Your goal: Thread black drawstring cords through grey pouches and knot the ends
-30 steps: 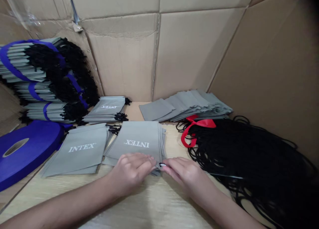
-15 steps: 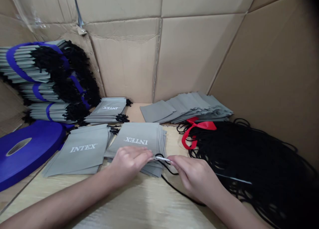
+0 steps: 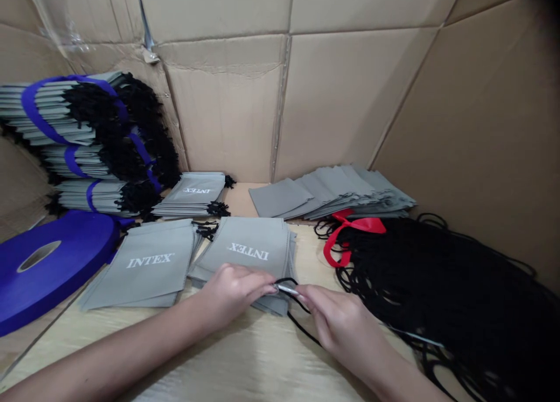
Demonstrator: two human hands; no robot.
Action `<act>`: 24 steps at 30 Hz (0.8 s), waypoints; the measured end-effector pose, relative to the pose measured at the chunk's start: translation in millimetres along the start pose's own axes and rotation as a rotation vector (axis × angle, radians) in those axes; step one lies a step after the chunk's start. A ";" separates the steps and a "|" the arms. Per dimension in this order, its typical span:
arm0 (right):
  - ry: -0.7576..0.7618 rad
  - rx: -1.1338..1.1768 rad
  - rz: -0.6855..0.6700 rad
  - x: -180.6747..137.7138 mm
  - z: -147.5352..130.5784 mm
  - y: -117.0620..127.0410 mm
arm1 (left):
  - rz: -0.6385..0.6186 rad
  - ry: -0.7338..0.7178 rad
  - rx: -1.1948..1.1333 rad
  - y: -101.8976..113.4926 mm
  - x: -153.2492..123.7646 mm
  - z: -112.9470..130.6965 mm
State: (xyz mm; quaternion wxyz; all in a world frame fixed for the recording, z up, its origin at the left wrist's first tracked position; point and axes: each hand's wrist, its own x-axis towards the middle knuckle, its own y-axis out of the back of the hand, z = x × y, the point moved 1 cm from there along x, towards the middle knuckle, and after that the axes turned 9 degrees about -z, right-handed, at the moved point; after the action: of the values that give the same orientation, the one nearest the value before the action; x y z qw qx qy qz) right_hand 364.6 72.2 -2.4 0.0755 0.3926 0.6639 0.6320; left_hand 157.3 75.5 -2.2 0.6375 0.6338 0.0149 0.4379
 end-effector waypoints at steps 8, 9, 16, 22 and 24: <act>0.005 -0.048 0.023 -0.4 2.0 -3.7 | -0.167 0.161 -0.067 2.8 5.0 -2.9; -0.010 -0.031 0.030 0.6 3.1 -3.6 | -0.173 0.167 -0.029 5.8 7.1 -3.0; -0.233 0.254 -0.145 5.3 3.9 -0.7 | -0.191 0.025 0.172 13.2 5.7 0.2; -0.291 0.427 -0.273 8.1 2.4 3.9 | -0.260 -0.099 0.344 13.3 2.6 10.0; -0.287 0.465 -0.307 9.1 1.4 4.8 | -0.289 -0.107 0.369 13.7 3.0 11.6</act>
State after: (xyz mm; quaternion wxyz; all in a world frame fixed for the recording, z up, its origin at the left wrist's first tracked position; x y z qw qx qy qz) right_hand 361.3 78.4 5.3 0.1713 0.3797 0.8247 0.3825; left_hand 158.4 65.4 13.0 0.5669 0.7530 0.1516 0.2978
